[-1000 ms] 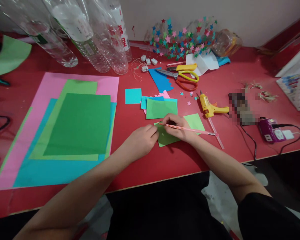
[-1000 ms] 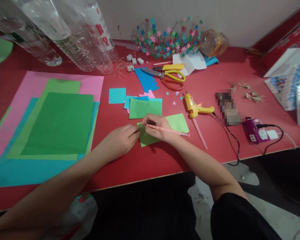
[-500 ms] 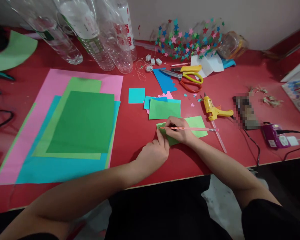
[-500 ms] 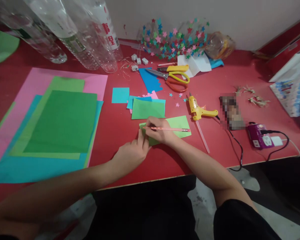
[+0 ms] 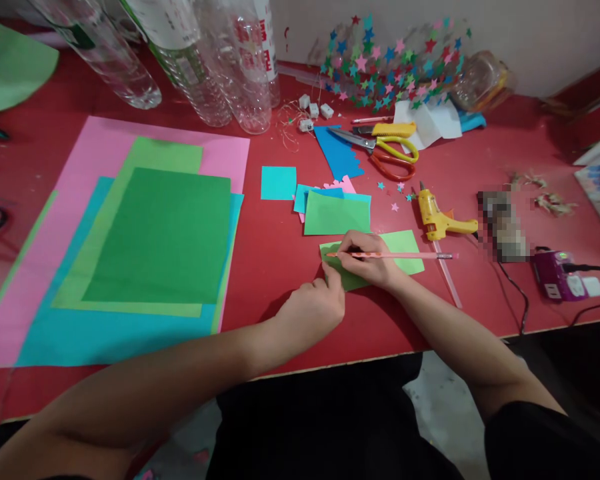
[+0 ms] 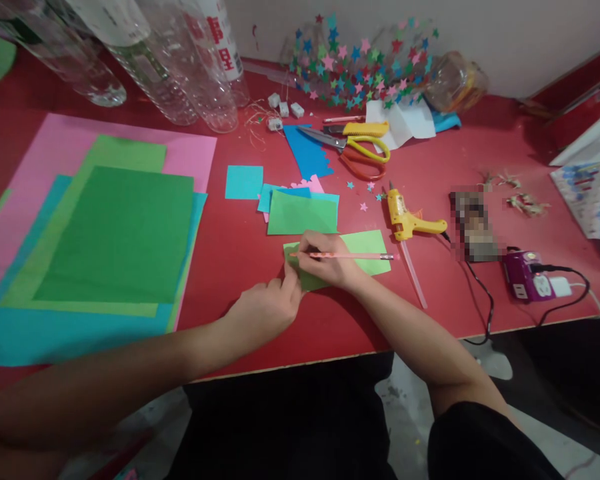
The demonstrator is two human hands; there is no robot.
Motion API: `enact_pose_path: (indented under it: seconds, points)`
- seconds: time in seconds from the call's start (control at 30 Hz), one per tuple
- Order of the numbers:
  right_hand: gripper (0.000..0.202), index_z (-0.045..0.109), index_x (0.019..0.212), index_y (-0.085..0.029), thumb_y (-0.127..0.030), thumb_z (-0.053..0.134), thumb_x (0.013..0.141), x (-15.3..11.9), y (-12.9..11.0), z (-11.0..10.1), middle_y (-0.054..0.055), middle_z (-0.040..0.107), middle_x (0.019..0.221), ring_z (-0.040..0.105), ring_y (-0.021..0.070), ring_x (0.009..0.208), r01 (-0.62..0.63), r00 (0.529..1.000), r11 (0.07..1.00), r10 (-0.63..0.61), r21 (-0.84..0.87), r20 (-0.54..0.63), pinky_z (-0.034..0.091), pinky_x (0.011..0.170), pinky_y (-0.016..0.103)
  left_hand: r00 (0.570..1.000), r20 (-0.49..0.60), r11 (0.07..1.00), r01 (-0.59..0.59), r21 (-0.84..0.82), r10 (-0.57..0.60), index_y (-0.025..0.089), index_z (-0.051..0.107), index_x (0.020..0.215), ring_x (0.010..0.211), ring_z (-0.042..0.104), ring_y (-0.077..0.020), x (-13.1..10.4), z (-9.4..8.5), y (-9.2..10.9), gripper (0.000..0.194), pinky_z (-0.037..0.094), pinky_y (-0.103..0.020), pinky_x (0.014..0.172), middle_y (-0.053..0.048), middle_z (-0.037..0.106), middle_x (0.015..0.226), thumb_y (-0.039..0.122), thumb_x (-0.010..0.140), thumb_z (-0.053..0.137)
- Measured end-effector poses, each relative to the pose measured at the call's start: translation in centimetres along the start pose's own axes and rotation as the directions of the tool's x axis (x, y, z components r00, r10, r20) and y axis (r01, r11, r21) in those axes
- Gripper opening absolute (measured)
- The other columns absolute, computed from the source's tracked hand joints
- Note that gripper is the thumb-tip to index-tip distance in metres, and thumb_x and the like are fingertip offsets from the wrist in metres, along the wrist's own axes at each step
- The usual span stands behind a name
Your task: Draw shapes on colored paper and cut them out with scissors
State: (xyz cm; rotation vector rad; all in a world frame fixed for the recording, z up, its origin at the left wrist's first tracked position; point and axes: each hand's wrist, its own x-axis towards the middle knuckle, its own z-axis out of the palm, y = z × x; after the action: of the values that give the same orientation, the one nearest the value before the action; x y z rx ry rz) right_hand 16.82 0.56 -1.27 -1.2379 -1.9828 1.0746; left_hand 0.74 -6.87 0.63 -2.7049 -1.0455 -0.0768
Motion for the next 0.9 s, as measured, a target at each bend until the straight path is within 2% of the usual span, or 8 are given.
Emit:
enact_pose_path:
  seconds: [0.1, 0.23, 0.53, 0.73, 0.9]
  points:
    - [0.013, 0.051, 0.063, -0.019, -0.021, 0.053, 0.076, -0.08, 0.14, -0.03, -0.002, 0.052, 0.060, 0.044, 0.0088, 0.056, 0.024, 1.000, 1.000, -0.024, 0.009, 0.013, 0.033, 0.053, 0.023, 1.000, -0.002, 1.000, 0.005, 0.018, -0.005, -0.006, 0.067, 0.106, 0.043, 0.054, -0.0126, -0.16, -0.12, 0.12, 0.041, 0.039, -0.023, 0.033, -0.031, 0.067, 0.107, -0.005, 0.074, 0.041]
    - [0.014, 0.049, 0.062, -0.019, -0.018, 0.053, 0.076, -0.10, 0.22, 0.03, -0.003, 0.051, 0.059, 0.042, 0.0079, 0.054, 0.063, 0.998, 0.998, -0.064, 0.015, 0.017, 0.031, 0.051, 0.022, 0.998, -0.060, 0.999, -0.008, 0.046, 0.011, -0.005, 0.068, 0.100, 0.041, 0.053, -0.0131, -0.16, -0.10, -0.03, 0.038, 0.038, -0.023, 0.032, -0.030, 0.068, 0.104, -0.004, 0.075, 0.041]
    - [0.013, 0.048, 0.065, -0.020, -0.021, 0.052, 0.077, -0.11, 0.20, 0.40, -0.003, 0.052, 0.060, 0.044, 0.0088, 0.055, 0.001, 0.998, 0.999, -0.003, -0.032, -0.058, 0.033, 0.052, 0.022, 0.997, -0.070, 0.998, -0.024, 0.061, 0.028, -0.004, 0.069, 0.098, 0.042, 0.053, -0.0126, -0.14, 0.10, -0.20, 0.037, 0.038, -0.023, 0.033, -0.032, 0.066, 0.107, -0.004, 0.075, 0.040]
    - [0.010, 0.049, 0.069, -0.020, -0.022, 0.052, 0.078, -0.21, 0.21, 0.47, -0.003, 0.054, 0.061, 0.045, 0.0092, 0.055, -0.064, 0.996, 0.998, 0.062, -0.018, -0.066, 0.034, 0.052, 0.022, 1.000, -0.023, 1.000, 0.003, -0.005, -0.003, -0.003, 0.068, 0.102, 0.042, 0.053, -0.0124, -0.04, 0.07, -0.12, 0.042, 0.037, -0.023, 0.033, -0.030, 0.067, 0.107, -0.005, 0.077, 0.035]
    - [0.010, 0.049, 0.070, -0.020, -0.023, 0.052, 0.080, -0.25, 0.42, 0.55, -0.003, 0.054, 0.063, 0.045, 0.0094, 0.057, -0.054, 0.995, 0.998, 0.051, -0.029, -0.082, 0.034, 0.053, 0.022, 0.997, -0.082, 0.999, -0.008, 0.032, 0.010, -0.005, 0.068, 0.100, 0.042, 0.053, -0.0128, -0.03, 0.00, -0.18, 0.038, 0.038, -0.024, 0.033, -0.030, 0.068, 0.103, -0.005, 0.076, 0.039]
